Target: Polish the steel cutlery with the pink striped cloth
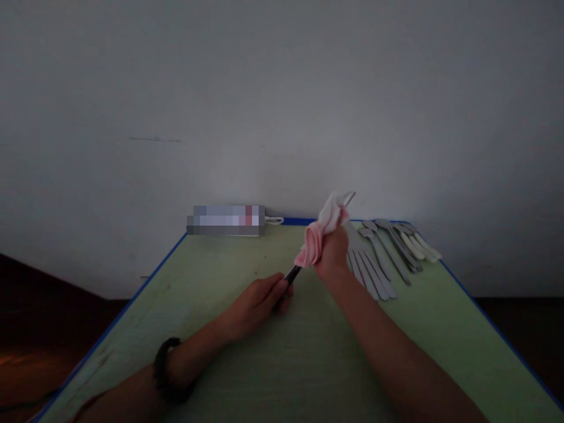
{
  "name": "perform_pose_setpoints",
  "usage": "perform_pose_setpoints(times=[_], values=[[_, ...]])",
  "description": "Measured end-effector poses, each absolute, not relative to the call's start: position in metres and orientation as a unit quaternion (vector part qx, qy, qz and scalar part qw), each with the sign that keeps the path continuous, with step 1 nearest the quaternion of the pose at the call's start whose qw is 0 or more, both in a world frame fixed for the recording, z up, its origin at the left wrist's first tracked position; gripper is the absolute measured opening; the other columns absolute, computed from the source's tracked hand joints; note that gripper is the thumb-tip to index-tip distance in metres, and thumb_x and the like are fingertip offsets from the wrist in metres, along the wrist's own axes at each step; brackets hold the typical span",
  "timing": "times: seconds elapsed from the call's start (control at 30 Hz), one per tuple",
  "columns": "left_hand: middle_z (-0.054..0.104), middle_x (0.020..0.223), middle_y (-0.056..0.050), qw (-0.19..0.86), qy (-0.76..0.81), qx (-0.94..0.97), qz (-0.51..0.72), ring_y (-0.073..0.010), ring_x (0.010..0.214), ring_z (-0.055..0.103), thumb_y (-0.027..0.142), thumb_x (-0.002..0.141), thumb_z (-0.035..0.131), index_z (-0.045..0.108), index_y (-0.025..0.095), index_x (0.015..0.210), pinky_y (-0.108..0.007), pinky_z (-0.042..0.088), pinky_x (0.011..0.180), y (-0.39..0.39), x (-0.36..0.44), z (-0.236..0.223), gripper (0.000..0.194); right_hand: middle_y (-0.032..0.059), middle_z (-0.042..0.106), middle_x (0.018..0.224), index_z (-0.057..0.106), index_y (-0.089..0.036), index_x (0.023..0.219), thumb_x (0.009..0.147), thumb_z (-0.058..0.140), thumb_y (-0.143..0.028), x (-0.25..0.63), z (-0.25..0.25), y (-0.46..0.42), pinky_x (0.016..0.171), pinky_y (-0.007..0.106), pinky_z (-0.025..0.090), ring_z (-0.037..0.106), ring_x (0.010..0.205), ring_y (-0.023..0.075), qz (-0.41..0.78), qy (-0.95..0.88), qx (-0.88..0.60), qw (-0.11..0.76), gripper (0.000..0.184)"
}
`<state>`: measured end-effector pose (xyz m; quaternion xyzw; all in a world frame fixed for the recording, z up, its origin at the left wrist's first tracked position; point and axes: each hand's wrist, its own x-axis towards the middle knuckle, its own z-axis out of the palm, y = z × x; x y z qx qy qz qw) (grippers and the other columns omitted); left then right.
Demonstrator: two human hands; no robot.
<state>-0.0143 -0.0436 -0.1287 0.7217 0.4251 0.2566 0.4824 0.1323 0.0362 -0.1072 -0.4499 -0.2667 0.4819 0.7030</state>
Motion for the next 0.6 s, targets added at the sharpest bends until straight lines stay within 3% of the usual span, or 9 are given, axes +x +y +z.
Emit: perform_pose_setpoints(times=[0.2,0.47,0.6], values=[[0.046,0.058,0.005,0.449,0.445,0.729,0.263,-0.0109,0.054,0.043,0.04,0.096,0.026,0.045,0.019,0.071,-0.023,0.038,0.058,-0.043,-0.014,-0.13,0.038,-0.0065,0.038,0.047,0.045,-0.02,0.059,0.077,0.049,-0.054,0.105,-0.11,0.016,0.035,0.02,0.025,0.032,0.04,0.0068,0.524,-0.284,-0.446,0.668,0.038],[0.046,0.057,0.004,0.406,0.389,0.812,0.156,-0.0094,0.051,0.041,0.041,0.095,0.032,0.048,0.018,0.068,-0.022,0.033,0.052,-0.052,-0.015,-0.123,0.039,-0.0042,0.049,0.048,0.052,-0.02,0.062,0.078,0.052,-0.048,0.159,-0.105,0.049,0.038,0.022,0.035,0.046,0.043,0.0102,0.472,-0.23,-0.469,0.71,0.032],[0.05,0.067,0.002,0.452,0.359,0.797,0.176,-0.0108,0.061,0.047,0.039,0.095,0.034,0.053,0.017,0.076,-0.022,0.037,0.059,-0.053,-0.017,-0.123,0.035,-0.004,0.048,0.048,0.052,-0.02,0.061,0.079,0.051,-0.051,0.168,-0.098,0.052,0.037,0.022,0.034,0.047,0.043,0.0104,0.425,-0.227,-0.479,0.733,0.035]])
